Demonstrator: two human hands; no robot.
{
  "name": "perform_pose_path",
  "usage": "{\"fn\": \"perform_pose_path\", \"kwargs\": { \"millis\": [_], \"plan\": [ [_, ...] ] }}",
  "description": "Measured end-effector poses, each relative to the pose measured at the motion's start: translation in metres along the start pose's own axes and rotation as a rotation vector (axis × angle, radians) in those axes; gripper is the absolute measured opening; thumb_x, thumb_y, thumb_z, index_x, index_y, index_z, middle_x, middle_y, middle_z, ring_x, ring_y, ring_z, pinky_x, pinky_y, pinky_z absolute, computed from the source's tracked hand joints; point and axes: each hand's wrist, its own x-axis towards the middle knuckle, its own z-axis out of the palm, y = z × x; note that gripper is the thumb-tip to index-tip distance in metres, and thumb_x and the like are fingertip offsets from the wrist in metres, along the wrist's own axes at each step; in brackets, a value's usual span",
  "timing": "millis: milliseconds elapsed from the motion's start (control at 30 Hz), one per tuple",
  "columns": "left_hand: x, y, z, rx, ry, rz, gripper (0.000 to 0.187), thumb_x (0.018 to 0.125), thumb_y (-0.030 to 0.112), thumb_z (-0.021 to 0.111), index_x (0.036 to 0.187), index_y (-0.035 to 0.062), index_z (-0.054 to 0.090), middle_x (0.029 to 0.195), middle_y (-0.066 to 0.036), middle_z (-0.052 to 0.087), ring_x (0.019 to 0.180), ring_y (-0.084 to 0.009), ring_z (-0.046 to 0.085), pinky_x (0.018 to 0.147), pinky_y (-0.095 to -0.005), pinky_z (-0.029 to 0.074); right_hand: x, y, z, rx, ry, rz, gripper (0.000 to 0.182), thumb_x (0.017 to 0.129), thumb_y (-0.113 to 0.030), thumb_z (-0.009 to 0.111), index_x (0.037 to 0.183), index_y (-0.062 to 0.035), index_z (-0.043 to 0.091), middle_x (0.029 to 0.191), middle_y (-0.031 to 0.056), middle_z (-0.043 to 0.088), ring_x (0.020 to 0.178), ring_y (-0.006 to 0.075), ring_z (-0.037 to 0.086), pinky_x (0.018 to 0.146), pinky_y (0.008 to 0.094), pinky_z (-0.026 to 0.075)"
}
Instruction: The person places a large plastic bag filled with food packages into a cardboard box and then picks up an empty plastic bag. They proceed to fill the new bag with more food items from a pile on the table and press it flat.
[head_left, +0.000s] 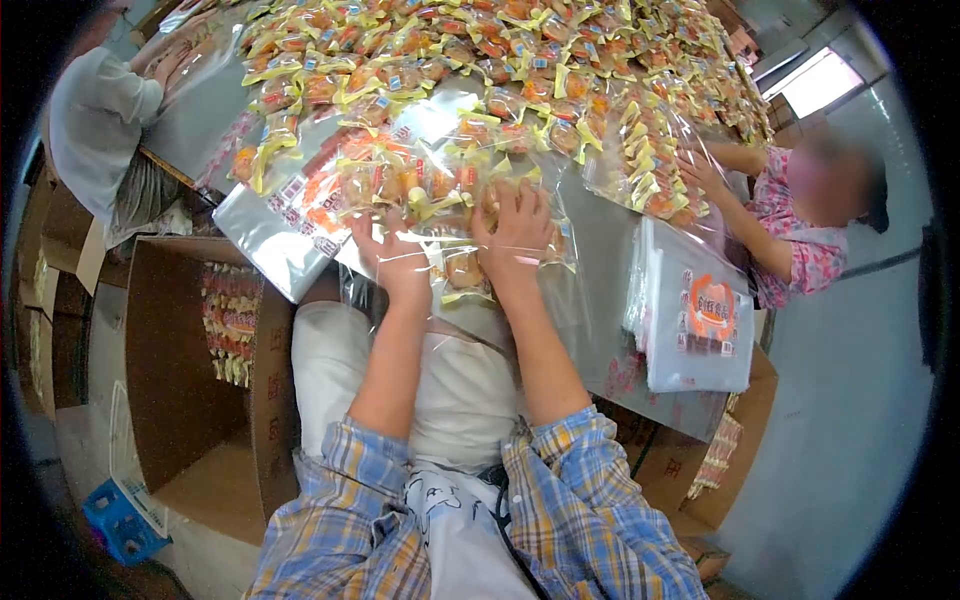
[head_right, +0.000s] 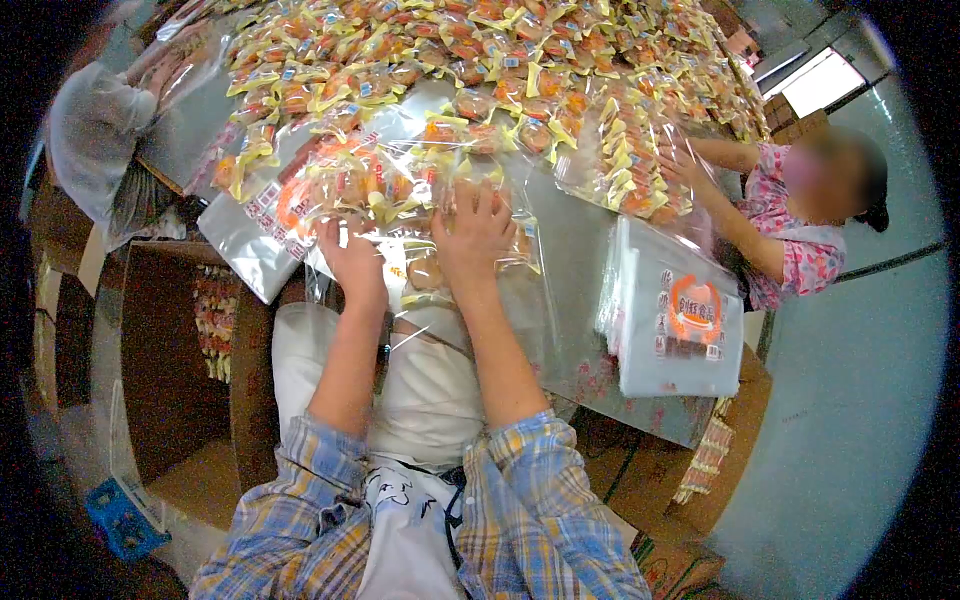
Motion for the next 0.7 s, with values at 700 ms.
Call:
{"fn": "perform_pose_path", "kwargs": {
  "millis": [700],
  "plan": [
    [0.066,-0.027,0.005,-0.088,0.059,0.159,0.034,0.103,0.016,0.064,0.13,0.0016,0.049,0.13,-0.014,0.054,0.117,-0.0221,0.056,0.098,-0.0353,0.048,-0.003,-0.004,0.007,0.015,-0.012,0.019,0.059,0.087,-0.037,0.072,0.142,-0.0186,0.059,0.153,0.0188,0.046,0.141,0.044,0.037,0.109,0.0585,0.036]
  ]
}}
